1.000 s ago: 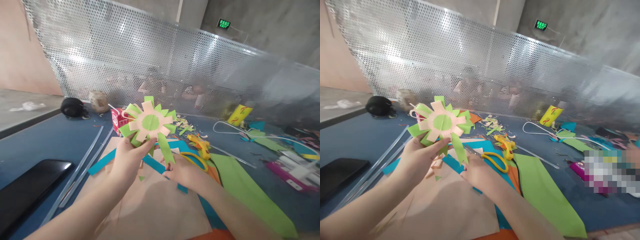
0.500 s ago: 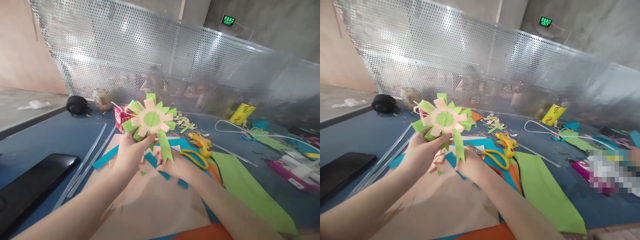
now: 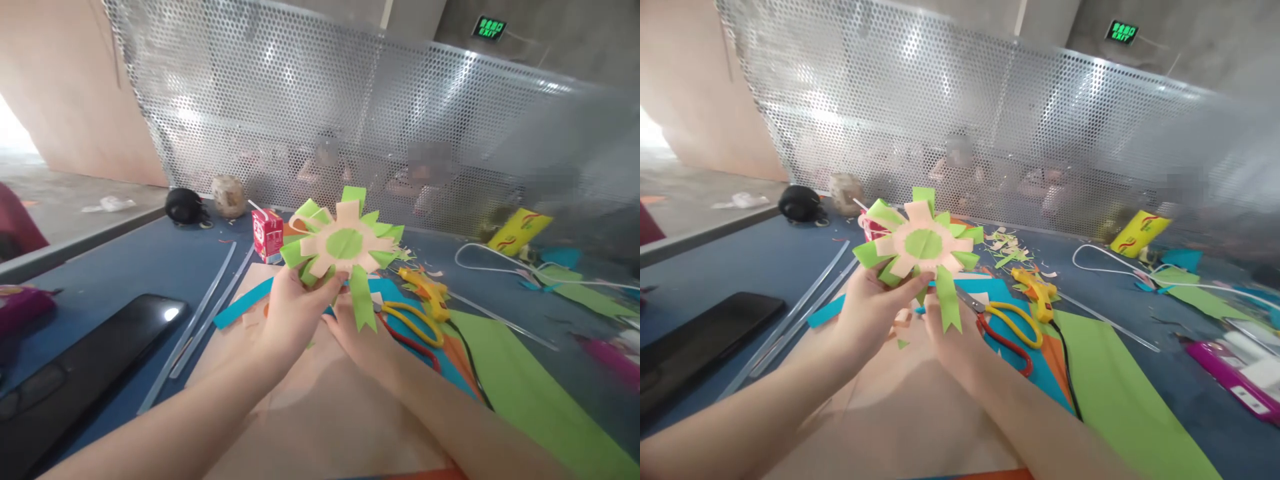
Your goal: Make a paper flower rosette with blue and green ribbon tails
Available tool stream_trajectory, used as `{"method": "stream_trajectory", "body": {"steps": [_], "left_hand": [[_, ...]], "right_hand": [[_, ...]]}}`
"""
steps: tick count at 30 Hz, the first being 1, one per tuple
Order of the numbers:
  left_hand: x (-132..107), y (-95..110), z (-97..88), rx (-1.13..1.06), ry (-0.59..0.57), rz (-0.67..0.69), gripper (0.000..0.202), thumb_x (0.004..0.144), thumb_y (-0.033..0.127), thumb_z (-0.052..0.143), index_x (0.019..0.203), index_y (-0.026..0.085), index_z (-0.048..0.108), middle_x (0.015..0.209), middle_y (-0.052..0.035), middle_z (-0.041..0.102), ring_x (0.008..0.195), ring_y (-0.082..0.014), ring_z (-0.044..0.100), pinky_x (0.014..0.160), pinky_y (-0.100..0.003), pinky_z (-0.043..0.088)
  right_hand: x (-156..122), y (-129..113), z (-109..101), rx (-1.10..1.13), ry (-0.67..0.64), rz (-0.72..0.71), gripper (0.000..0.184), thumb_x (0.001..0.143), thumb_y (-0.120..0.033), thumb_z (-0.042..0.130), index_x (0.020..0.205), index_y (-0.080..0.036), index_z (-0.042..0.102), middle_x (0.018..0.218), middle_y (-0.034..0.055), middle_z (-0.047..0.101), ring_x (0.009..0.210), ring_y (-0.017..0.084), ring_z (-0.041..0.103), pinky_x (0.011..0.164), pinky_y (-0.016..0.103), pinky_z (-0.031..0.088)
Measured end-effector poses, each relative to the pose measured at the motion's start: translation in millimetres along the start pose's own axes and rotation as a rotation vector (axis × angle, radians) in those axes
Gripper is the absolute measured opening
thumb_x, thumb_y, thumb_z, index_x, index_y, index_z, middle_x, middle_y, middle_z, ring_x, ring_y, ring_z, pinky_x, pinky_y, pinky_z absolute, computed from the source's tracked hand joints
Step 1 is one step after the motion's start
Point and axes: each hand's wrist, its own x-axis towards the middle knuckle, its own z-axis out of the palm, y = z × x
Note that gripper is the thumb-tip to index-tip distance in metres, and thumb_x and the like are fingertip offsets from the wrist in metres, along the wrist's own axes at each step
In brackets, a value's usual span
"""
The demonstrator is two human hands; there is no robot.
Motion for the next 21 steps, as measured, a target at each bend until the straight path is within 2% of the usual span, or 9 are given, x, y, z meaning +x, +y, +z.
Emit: {"method": "stream_trajectory", "body": {"steps": [3,6,9,13,18,21], "left_hand": [[0,1,-0.6,-0.023,-0.004,0.022,0.019,0.065,0.017,0.065,0.084,0.018,0.062,0.084,-0.0025,0.069,0.078,-0.0190,0.065,0.067,-0.029,0.054],[-1,1,-1.2,0.005,-0.016,0.013,0.018,0.065,0.017,0.065,0.083,0.017,0.062,0.082,-0.0024,0.069,0.072,-0.0182,0.065,0.064,-0.029,0.054],[0,1,-1.1,-0.029,-0.020,0.027,0.020,0.065,0.018,0.066,0.085,0.016,0.062,0.084,-0.0034,0.069,0.075,-0.0193,0.065,0.068,-0.031,0.054],[1,4,-1.5,-0.056,0.037,0.020,0.023,0.063,0.020,0.070,0.085,0.016,0.064,0.083,-0.0034,0.070,0.076,-0.0198,0.066,0.069,-0.031,0.054],[-2,3,-4.6,-0.126,0.004,0.025,0.026,0.063,0.020,0.071,0.088,0.017,0.064,0.086,-0.0030,0.070,0.076,-0.0178,0.065,0.070,-0.029,0.054],[-9,1,-4.3,-0.094,0.004,-0.040,0.026,0.064,0.021,0.071,0.089,0.018,0.064,0.089,-0.0028,0.069,0.075,-0.0166,0.064,0.066,-0.027,0.053]], "right_hand": [[-4,5,-8,0.099,0.008,0.027,0.029,0.083,-0.018,0.045,0.110,-0.018,0.057,0.122,0.0108,0.052,0.119,0.030,0.041,0.098,0.044,0.033],[-1,9,-21,0.253,0.025,0.088,0.026,0.078,-0.018,0.050,0.103,-0.020,0.058,0.108,0.0069,0.061,0.104,0.024,0.054,0.088,0.035,0.043],[5,13,-36,0.401,0.010,0.080,0.022,0.074,-0.020,0.052,0.094,-0.020,0.062,0.096,0.0041,0.065,0.090,0.021,0.060,0.077,0.029,0.048],[13,22,-58,0.713,0.016,0.230,0.017,0.069,-0.027,0.057,0.080,-0.018,0.064,0.082,0.0043,0.068,0.080,0.022,0.063,0.072,0.031,0.049],[14,24,-75,0.909,0.267,0.376,0.024,0.062,-0.034,0.068,0.079,-0.017,0.066,0.082,0.0049,0.069,0.081,0.020,0.063,0.075,0.032,0.049],[9,15,-75,1.094,0.218,0.392,0.023,0.064,-0.032,0.068,0.083,-0.018,0.067,0.080,0.0043,0.069,0.080,0.019,0.064,0.074,0.030,0.050]]}}
